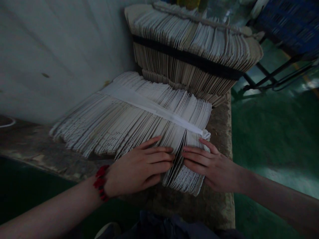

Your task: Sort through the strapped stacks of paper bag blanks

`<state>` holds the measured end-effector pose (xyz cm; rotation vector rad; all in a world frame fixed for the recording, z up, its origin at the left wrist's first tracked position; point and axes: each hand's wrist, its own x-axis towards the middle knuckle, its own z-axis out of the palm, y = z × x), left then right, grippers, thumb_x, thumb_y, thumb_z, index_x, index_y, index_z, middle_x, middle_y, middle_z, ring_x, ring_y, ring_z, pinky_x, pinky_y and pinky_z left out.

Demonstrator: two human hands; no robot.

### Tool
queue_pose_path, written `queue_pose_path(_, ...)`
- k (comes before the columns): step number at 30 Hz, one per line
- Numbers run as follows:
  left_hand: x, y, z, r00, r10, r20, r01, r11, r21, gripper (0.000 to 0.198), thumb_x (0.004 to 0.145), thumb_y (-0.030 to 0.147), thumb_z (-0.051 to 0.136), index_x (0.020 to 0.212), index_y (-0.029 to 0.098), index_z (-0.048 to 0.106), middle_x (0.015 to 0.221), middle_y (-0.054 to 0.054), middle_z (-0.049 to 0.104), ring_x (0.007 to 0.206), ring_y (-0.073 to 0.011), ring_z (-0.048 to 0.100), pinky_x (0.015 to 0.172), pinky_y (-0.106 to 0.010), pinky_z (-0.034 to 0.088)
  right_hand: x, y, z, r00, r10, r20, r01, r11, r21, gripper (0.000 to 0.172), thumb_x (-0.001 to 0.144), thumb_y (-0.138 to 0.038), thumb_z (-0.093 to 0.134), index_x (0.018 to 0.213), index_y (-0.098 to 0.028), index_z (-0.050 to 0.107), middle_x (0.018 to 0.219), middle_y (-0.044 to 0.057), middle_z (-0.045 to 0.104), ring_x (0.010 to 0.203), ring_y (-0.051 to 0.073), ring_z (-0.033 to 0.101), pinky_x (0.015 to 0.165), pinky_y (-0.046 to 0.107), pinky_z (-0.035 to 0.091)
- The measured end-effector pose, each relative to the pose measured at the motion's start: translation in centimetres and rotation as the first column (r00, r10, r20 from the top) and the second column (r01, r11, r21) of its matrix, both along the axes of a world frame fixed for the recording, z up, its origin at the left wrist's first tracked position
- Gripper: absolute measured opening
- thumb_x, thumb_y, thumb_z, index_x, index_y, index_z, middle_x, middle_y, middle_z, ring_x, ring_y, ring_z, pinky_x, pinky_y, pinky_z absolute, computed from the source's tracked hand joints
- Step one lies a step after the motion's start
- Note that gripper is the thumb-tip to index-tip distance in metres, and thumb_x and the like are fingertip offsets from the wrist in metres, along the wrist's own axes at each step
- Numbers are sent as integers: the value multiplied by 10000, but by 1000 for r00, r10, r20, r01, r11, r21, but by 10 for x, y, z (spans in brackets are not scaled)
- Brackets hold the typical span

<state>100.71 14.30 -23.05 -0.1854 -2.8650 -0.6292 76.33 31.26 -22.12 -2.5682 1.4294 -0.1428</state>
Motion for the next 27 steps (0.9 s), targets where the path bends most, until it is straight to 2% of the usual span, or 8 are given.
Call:
queue_pose_path(7,1,-1,0,1000,-1,11,1,1000,-1,311,897,190,565,1199,256,596,1281,29,651,1355,-152,464,1280,-404,56,-4,-10,-1,991,39,128,-42,999,25,709,696,-104,485,1404,-129,451,1372,123,570,1392,234,395,1216,516,14)
queue_pose_path(12,3,-3,0,1000,-25,9,26,999,-22,377,888,160,557,1258,232,555,1322,12,632,1359,-147,464,1279,-395,73,-3,-10,-2,993,3,114,-9,999,49,953,643,-100,487,1549,-123,191,1408,127,520,1372,238,403,1208,500,68)
queue_pose_path(14,4,-3,0,1000,-16,-11,16,1000,-18,352,888,145,549,1233,214,558,1313,1,641,1345,-145,483,1278,-400,93,-3,-9,-3,994,-5,111,0,999,43,992,628,-92,483,1560,-119,146,1408,125,511,1371,236,400,1210,487,75)
queue_pose_path(19,5,-3,-2,999,1,-51,-1,1000,1,281,875,114,549,1142,199,571,1281,-9,667,1311,-141,522,1274,-412,142,-4,-8,-5,995,4,102,-8,999,34,952,640,-96,490,1549,-134,210,1398,120,514,1383,233,382,1209,475,32)
queue_pose_path(27,4,-3,-3,999,7,-50,-7,1000,7,287,854,92,550,1118,205,565,1269,-12,673,1302,-138,532,1266,-420,172,-8,-7,-9,996,31,81,-31,999,8,932,632,-84,481,1535,-138,257,1420,108,507,1410,228,350,1209,483,19)
